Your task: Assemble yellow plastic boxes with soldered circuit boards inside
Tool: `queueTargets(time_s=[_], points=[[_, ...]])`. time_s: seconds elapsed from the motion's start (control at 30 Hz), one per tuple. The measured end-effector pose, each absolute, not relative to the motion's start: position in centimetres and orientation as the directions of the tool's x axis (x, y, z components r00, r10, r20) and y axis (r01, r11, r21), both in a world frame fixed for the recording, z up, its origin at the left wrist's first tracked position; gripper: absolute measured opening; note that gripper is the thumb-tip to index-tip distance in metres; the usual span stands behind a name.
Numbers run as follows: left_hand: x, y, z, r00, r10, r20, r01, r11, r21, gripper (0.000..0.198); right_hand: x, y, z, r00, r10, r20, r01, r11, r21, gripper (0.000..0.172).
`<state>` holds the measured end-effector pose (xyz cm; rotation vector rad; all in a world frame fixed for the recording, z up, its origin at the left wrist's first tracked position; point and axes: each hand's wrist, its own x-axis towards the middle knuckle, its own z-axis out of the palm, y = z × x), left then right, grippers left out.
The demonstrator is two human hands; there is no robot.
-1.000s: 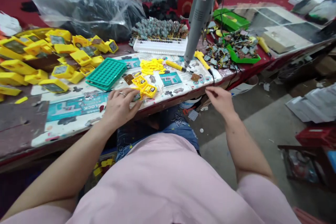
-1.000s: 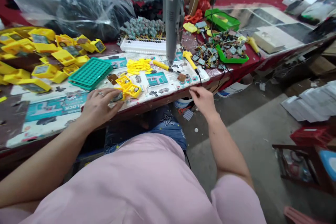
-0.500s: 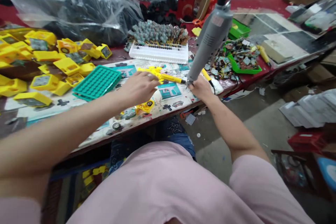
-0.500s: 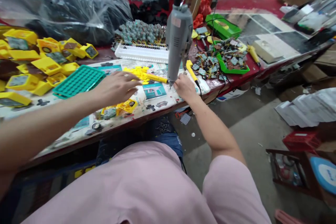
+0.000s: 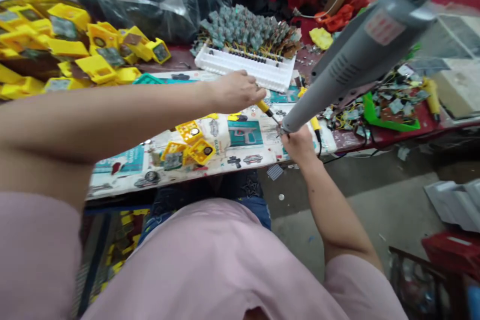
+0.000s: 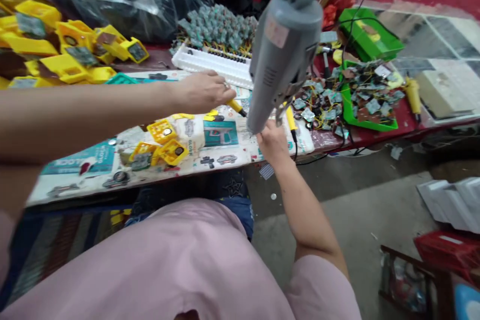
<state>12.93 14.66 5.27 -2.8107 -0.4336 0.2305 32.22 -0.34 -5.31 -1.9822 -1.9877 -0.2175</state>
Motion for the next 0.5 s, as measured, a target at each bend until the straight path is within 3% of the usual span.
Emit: queueTargets(time_s=[0.1, 0.17, 0.23, 0.37, 0.43, 0.5], points=[[10.4, 15.7, 7.7, 0.872, 0.472, -0.131, 0.412, -0.852, -0.322, 0.027, 32.2, 0.1, -5.5, 0.009, 0.941, 0.339, 0.993, 0.03, -0.111, 0.026], [7.9, 15.9, 8.9, 0.759, 0.648, -0.064, 0.605, -0.737, -0.301, 0.027, 32.4, 0.5, -5.5, -0.006, 0.932, 0.361, 0.992, 0.051, -0.113, 0.024], [4.9, 15.4, 9.5, 0.589, 0.808, 0.014, 0.794, -0.575, -0.2, 0.038, 32.9, 0.7, -5.3, -0.008, 0.907, 0.42, 0.988, 0.071, -0.135, 0.024], [-0.9, 11.8, 9.2, 0.451, 0.881, 0.143, 0.882, -0.464, 0.083, 0.052, 33.7, -1.0, -4.0, 0.133, 0.717, 0.685, 0.931, 0.145, -0.334, 0.023], [-3.0, 8.8, 7.9, 0.393, 0.905, 0.166, 0.889, -0.419, 0.184, 0.047, 32.9, -3.2, -2.9, 0.245, 0.566, 0.787, 0.878, 0.214, -0.427, 0.018], [-3.9, 5.3, 6.0, 0.402, 0.907, 0.125, 0.86, -0.421, 0.287, 0.037, 30.6, -5.6, -1.8, 0.146, 0.517, 0.843, 0.853, 0.366, -0.372, 0.018]])
